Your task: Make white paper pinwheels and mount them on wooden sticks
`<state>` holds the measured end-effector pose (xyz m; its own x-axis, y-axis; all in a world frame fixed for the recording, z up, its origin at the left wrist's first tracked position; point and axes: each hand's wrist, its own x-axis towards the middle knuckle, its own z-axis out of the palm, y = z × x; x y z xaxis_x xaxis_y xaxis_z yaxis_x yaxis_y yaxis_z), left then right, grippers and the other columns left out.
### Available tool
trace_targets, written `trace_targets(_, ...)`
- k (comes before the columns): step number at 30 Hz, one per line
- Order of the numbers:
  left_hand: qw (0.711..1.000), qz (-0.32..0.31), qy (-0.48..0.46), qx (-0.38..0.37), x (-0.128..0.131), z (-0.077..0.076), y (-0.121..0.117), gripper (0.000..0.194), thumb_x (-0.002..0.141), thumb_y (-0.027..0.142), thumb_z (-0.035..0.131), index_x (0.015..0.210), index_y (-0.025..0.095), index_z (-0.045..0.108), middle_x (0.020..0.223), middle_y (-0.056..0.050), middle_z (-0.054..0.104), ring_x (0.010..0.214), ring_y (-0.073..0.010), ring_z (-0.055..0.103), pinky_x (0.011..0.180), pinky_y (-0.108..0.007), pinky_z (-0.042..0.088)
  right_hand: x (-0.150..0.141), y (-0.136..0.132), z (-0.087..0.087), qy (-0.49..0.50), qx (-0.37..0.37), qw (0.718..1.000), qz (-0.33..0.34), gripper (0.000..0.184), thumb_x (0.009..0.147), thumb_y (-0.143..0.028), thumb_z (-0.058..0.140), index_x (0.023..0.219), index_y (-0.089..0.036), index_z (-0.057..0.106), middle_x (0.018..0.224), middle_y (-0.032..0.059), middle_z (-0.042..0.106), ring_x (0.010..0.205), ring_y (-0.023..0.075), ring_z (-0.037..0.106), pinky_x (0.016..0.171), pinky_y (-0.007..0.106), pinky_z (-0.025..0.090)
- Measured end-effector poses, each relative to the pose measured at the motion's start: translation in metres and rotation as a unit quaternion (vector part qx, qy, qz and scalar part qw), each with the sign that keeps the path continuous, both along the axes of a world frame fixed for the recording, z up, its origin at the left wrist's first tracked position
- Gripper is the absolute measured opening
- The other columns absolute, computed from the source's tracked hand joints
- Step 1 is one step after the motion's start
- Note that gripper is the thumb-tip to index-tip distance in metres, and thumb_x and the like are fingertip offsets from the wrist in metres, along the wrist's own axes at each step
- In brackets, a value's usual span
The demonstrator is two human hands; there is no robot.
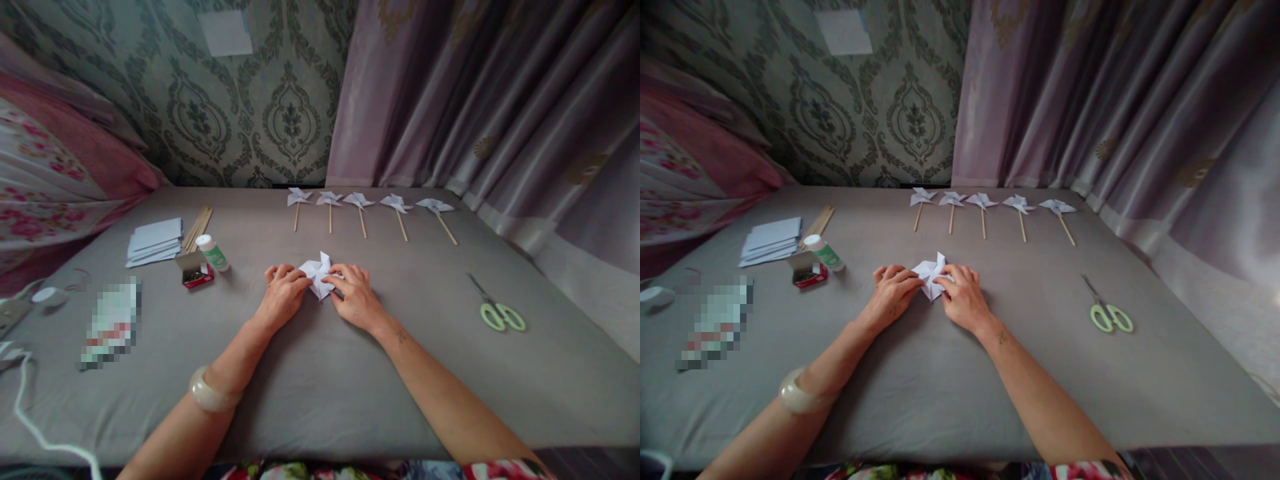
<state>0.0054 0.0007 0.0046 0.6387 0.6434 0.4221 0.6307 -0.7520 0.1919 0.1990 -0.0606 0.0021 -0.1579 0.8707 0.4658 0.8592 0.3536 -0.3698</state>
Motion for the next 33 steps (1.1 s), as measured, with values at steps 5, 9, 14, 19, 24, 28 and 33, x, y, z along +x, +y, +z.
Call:
trace_targets(5, 0.999, 0.017, -0.025, -0.025, 0.000, -0.002, 0.002, 0.021, 0.090, 0.022, 0.052, 0.093, 0.028, 0.072, 0.098, -0.003, 0.073, 0.098, -0.0231, 0.053, 0.091, -0.045, 0.023, 0.000, -0.002, 0.000, -0.028, 0.007, 0.999, 0.033, 0.026, 0.077, -0.009, 0.061, 0.098, -0.024, 0.067, 0.114, 0.0065, 0.061, 0.109, 0.0240, 0.049, 0.095, 0.042, 0.034)
trace_targets(9, 0.998, 0.024, -0.041, -0.045, -0.001, -0.003, 0.003, 0.020, 0.089, 0.022, 0.054, 0.093, 0.028, 0.072, 0.099, -0.002, 0.073, 0.098, -0.0225, 0.053, 0.090, -0.044, 0.025, -0.001, -0.003, 0.001, -0.029, 0.011, 0.999, 0.044, 0.027, 0.075, -0.008, 0.062, 0.097, -0.024, 0.066, 0.113, 0.0062, 0.061, 0.109, 0.0234, 0.050, 0.096, 0.041, 0.033)
trace_targets(14, 0.997, 0.029, -0.043, -0.052, -0.002, -0.003, 0.005, 0.019, 0.089, 0.024, 0.054, 0.093, 0.028, 0.072, 0.099, -0.003, 0.072, 0.098, -0.0225, 0.053, 0.091, -0.044, 0.025, -0.004, -0.003, 0.004, -0.028, 0.036, 0.998, 0.034, 0.012, 0.081, -0.018, 0.064, 0.092, -0.023, 0.067, 0.107, 0.0056, 0.064, 0.104, 0.0222, 0.052, 0.093, 0.040, 0.034)
trace_targets(19, 0.998, 0.018, -0.036, -0.051, -0.002, -0.003, 0.004, 0.020, 0.090, 0.024, 0.053, 0.092, 0.028, 0.072, 0.098, -0.003, 0.073, 0.098, -0.0229, 0.054, 0.090, -0.045, 0.025, -0.004, -0.003, 0.006, -0.038, 0.052, 0.997, 0.033, 0.005, 0.084, -0.021, 0.062, 0.084, -0.023, 0.067, 0.101, 0.0048, 0.066, 0.099, 0.0209, 0.054, 0.091, 0.040, 0.034)
trace_targets(24, 0.999, 0.001, -0.020, -0.041, -0.001, 0.001, 0.000, 0.023, 0.087, 0.020, 0.052, 0.087, 0.027, 0.073, 0.096, -0.004, 0.072, 0.096, -0.0224, 0.053, 0.091, -0.046, 0.026, -0.004, -0.004, 0.004, -0.035, 0.031, 0.998, 0.037, 0.006, 0.084, -0.020, 0.063, 0.081, -0.021, 0.068, 0.099, 0.0048, 0.066, 0.098, 0.0204, 0.055, 0.092, 0.040, 0.034)
trace_targets(28, 0.999, -0.012, 0.002, -0.034, 0.000, 0.009, -0.006, 0.023, 0.077, 0.013, 0.054, 0.082, 0.025, 0.073, 0.094, -0.005, 0.069, 0.097, -0.0234, 0.051, 0.092, -0.047, 0.026, -0.005, -0.004, 0.002, -0.021, 0.000, 0.998, 0.054, 0.007, 0.080, -0.016, 0.064, 0.078, -0.021, 0.067, 0.095, 0.0042, 0.066, 0.096, 0.0198, 0.055, 0.091, 0.040, 0.034)
trace_targets(33, 0.999, -0.030, 0.007, -0.036, 0.001, 0.017, -0.013, 0.016, 0.072, 0.018, 0.057, 0.075, 0.024, 0.071, 0.093, -0.004, 0.067, 0.097, -0.0236, 0.050, 0.094, -0.047, 0.027, -0.006, -0.005, 0.002, 0.009, -0.029, 0.997, 0.076, 0.009, 0.077, -0.014, 0.065, 0.073, -0.021, 0.067, 0.091, 0.0031, 0.065, 0.095, 0.0189, 0.056, 0.091, 0.039, 0.034)
